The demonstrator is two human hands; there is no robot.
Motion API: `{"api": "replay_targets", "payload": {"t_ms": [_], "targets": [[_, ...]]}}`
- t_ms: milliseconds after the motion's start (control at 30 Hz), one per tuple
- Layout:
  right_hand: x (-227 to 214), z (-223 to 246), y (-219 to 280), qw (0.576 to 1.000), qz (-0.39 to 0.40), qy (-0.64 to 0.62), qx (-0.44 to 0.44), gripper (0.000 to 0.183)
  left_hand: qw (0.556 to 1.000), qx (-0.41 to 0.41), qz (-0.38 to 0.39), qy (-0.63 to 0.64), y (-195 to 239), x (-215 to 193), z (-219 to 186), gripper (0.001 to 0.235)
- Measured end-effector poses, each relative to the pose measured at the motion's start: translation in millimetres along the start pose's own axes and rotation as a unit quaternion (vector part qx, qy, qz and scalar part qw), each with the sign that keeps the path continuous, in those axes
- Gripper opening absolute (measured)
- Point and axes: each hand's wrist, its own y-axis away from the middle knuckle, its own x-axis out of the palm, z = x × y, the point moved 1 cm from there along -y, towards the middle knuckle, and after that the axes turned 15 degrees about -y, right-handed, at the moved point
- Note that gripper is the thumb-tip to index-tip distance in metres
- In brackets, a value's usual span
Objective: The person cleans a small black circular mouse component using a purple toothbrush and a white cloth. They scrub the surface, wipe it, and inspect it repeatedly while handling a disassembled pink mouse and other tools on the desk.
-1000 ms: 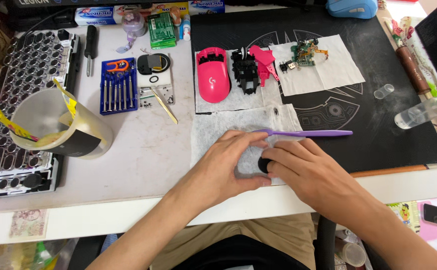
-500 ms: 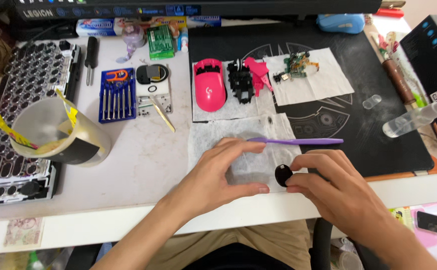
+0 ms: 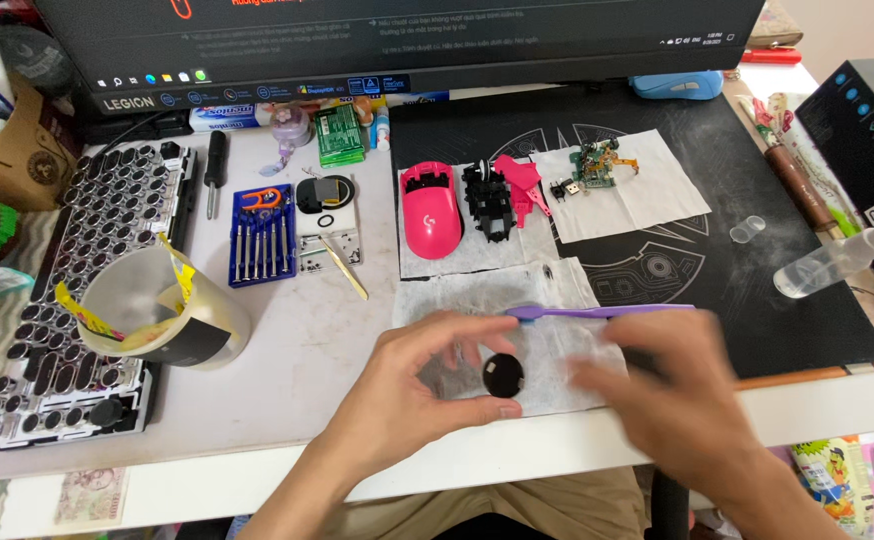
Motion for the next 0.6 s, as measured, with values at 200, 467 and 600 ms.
{"api": "replay_targets", "payload": {"t_ms": [200,467,600], "targets": [[-59,-51,30,0.953,-0.299,0.044,0.018,0.034,0.995,-0.088,-0.048,-0.009,11,-4,-1,0.067],[-92,-73,8,0.931,-0.349,-0.002,0.107,0.092,0.985,-0.164,-0.041,-0.027,11,4,7,0.069],[-92,-81,-10,0.925,-0.358,0.023,0.127,0.101,0.977,-0.202,-0.055,-0.039,9,9,22,0.077]]}}
